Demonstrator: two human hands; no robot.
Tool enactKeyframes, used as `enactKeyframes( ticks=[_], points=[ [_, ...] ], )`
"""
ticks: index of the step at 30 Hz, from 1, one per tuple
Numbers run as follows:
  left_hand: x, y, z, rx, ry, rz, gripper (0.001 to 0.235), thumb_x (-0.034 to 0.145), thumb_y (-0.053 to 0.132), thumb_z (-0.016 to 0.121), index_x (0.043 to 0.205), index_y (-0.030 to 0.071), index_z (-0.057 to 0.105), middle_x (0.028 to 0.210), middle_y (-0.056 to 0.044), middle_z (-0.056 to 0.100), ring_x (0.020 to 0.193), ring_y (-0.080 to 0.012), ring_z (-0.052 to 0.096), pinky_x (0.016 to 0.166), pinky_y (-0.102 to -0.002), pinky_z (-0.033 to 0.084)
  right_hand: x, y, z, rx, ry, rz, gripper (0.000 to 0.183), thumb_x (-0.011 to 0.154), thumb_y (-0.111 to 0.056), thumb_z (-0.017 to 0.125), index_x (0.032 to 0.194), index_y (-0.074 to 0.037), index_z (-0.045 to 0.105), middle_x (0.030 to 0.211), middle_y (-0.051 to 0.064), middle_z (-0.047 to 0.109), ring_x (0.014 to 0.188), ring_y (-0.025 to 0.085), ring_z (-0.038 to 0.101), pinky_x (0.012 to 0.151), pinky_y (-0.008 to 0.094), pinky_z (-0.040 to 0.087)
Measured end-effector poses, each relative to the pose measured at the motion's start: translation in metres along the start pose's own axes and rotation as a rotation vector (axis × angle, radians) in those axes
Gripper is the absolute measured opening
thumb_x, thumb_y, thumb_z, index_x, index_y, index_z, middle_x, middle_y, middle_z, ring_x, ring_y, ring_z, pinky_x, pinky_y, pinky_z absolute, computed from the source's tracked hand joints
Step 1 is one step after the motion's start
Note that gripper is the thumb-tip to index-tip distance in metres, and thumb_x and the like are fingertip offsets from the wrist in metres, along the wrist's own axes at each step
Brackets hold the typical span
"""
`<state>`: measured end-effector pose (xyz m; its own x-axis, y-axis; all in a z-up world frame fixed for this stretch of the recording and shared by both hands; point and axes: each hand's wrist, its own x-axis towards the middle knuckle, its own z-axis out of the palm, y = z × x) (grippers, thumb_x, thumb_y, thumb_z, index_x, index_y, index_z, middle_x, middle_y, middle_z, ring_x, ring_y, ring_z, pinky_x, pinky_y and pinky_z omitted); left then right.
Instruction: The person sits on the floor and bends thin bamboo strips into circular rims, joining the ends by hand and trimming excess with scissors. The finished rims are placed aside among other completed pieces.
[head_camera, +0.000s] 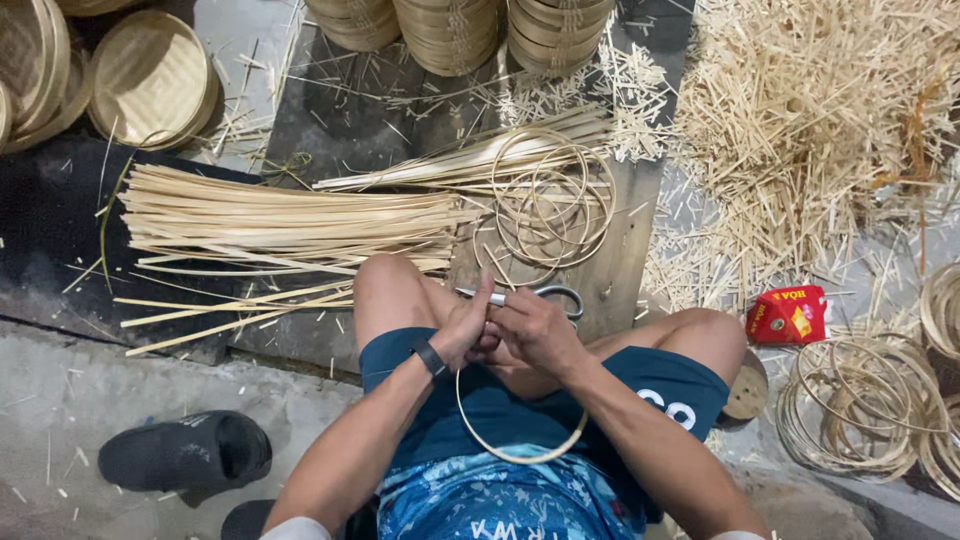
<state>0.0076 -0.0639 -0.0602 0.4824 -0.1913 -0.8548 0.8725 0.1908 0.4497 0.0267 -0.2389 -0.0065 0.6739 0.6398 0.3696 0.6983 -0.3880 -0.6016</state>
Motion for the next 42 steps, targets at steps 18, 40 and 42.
enactKeyframes(
  ticks=[18,40,42],
  points=[
    [0.000,0.057,-0.172,-0.759,0.373,0.345,0.070,0.093,0.054,0.068,0.146,0.012,0.054,0.137,-0.016,0.063,0.123,-0.0339,0.059,0.101,-0.049,0.051,0.017,0.215,0.007,-0.015,0.183,1.585,0.144,0.063,-0.067,0.094,0.158,0.005,0.014,0.158,0.033,0.024,0.146,0.046,0.029,0.118,0.054,0.029],
    [0.060,0.074,-0.153,0.243,1.127,0.463,0.102,0.084,0.033,0.084,0.142,-0.023,0.021,0.144,-0.044,0.026,0.138,-0.0554,0.025,0.110,-0.060,0.033,-0.006,0.282,0.008,-0.182,-0.058,1.201,0.029,0.085,-0.016,0.067,0.110,-0.002,0.066,0.112,0.024,0.071,0.104,0.041,0.069,0.095,0.051,0.053],
    [0.073,0.061,-0.128,0.708,1.228,0.563,0.120,0.085,0.041,0.084,0.150,-0.025,0.008,0.155,-0.047,0.009,0.148,-0.0554,0.006,0.119,-0.059,0.020,-0.009,0.287,-0.002,-0.118,-0.189,1.239,0.033,0.084,-0.007,0.062,0.117,-0.004,0.063,0.112,0.025,0.071,0.103,0.040,0.070,0.094,0.050,0.053]
  ],
)
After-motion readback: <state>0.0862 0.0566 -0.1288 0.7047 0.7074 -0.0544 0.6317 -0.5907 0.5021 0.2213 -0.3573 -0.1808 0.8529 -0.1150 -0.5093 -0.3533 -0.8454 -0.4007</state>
